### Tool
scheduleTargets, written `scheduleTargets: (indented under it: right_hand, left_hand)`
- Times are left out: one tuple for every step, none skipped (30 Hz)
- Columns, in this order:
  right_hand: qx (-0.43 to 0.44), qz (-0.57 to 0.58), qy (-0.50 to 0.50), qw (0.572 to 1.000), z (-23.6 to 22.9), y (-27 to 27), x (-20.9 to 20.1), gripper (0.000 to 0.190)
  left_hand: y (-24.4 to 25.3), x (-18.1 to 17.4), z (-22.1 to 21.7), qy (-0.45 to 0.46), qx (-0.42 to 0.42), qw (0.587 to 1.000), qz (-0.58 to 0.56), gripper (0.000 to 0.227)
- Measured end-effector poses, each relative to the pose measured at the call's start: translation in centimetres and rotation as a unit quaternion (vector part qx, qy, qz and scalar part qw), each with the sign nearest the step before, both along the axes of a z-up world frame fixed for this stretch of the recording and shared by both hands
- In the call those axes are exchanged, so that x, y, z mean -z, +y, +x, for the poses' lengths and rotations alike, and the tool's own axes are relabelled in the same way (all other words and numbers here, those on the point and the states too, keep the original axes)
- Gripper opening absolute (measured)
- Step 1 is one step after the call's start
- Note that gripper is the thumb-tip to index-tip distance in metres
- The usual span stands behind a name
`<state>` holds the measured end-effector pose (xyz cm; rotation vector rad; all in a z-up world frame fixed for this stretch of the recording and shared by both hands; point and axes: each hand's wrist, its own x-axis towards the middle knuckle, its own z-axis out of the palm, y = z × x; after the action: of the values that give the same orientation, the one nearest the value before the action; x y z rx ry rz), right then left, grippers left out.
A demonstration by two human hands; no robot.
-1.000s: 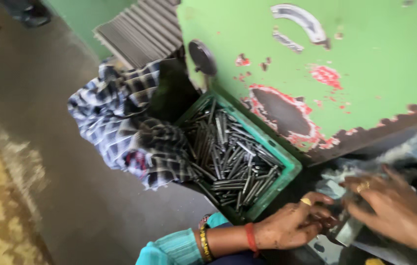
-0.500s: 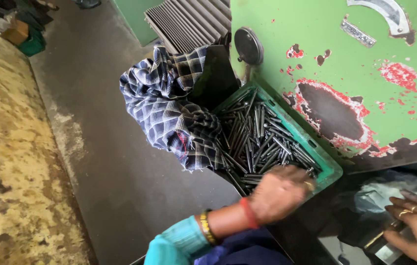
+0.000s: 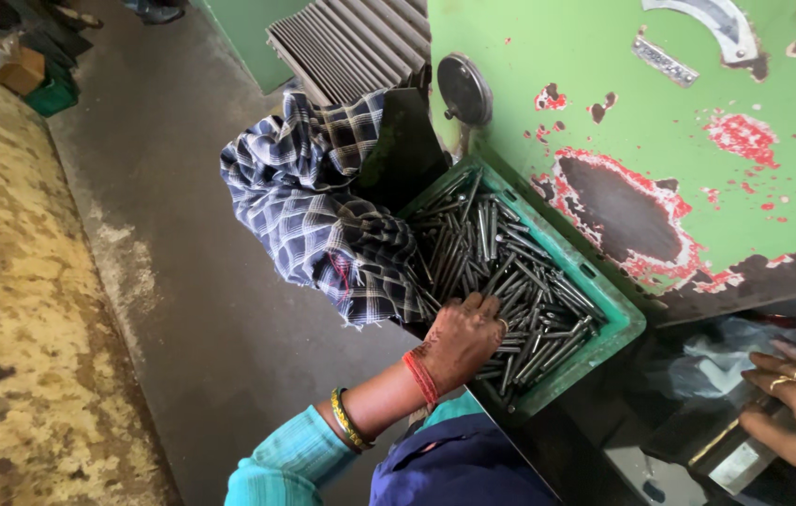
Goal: The person repeatedly picks up small metal rods from a green plastic bin and places them into a metal jig or fixture on a green machine. The person handles the rods one at a time, moving them from the bin to the fixture.
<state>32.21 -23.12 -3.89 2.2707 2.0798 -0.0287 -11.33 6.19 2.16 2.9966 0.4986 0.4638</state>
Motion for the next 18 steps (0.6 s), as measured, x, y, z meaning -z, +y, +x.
scheduleTargets:
  right_hand:
    - [0.02,-0.032,-0.013,0.999,-0.3,0.2,-0.9,0.067]
    - [0.041,-0.064,-0.026,0.997,-0.8,0.6,-1.8,0.067]
    - [0.064,-0.095,-0.039,0.993,-1.4,1.1,-2.7,0.068]
    - [0.054,-0.101,-0.048,0.992,-2.0,1.7,-3.8,0.069]
    - [0.045,-0.109,-0.057,0.991,-2.7,2.1,-5.1,0.069]
    - [0.037,-0.116,-0.066,0.99,-3.4,2.7,-6.5,0.07]
    - [0.069,-0.157,-0.077,0.982,-4.2,3.1,-7.8,0.068]
    - [0.102,-0.197,-0.087,0.971,-5.3,3.5,-8.9,0.065]
    - [0.139,-0.236,-0.098,0.957,-6.3,3.8,-10.1,0.063]
    - [0.112,-0.21,-0.083,0.968,-6.9,4.2,-11.4,0.063]
    - [0.085,-0.182,-0.068,0.977,-7.6,4.6,-12.6,0.062]
    - [0.058,-0.154,-0.053,0.985,-8.1,4.9,-13.7,0.061]
    - [0.075,-0.183,-0.062,0.978,-8.7,5.4,-14.5,0.059]
    - [0.093,-0.211,-0.071,0.971,-9.3,5.7,-15.2,0.057]
    - [0.109,-0.239,-0.077,0.962,-9.7,5.8,-15.9,0.055]
    - [0.115,-0.227,-0.068,0.965,-10.0,5.9,-16.4,0.053]
    - [0.117,-0.216,-0.059,0.967,-10.2,6.1,-16.6,0.052]
    - [0.12,-0.205,-0.051,0.97,-10.4,6.2,-16.7,0.05]
  left_hand:
    - [0.0,0.1,0.1,0.002,0.005,1.0,0.003,0.006]
    - [0.0,0.3,0.3,0.0,0.003,1.0,0.004,0.006]
    - [0.0,0.4,0.4,-0.002,0.002,1.0,0.004,0.006]
    - [-0.1,0.5,0.5,-0.004,0.001,1.0,0.005,0.006]
    - [-0.2,0.6,0.6,0.007,0.006,1.0,0.004,0.004]
    - [-0.3,0.7,0.6,0.018,0.012,1.0,0.002,0.003]
    - [-0.5,0.7,0.8,0.027,0.02,0.999,0.0,0.002]
    - [-0.6,0.7,0.9,0.034,0.022,0.999,-0.014,0.004]
    - [-0.8,0.6,1.1,0.039,0.027,0.998,-0.029,0.007]
    - [-0.9,0.4,1.3,0.044,0.033,0.998,-0.043,0.011]
    - [-1.0,0.0,1.4,0.037,0.025,0.995,-0.088,0.012]
    - [-1.0,-0.4,1.6,0.031,0.018,0.991,-0.132,0.013]
    - [-1.1,-1.0,1.9,0.027,0.01,0.984,-0.176,0.015]
    - [-1.4,-1.6,2.5,-0.004,0.035,0.973,-0.227,0.021]
    - [-1.9,-2.2,3.0,-0.033,0.058,0.958,-0.279,0.027]
    - [-2.4,-2.8,3.6,-0.062,0.08,0.939,-0.33,0.033]
    - [-3.2,-3.3,4.4,-0.081,0.119,0.916,-0.374,0.031]
    - [-4.1,-3.8,5.4,-0.099,0.157,0.89,-0.417,0.029]
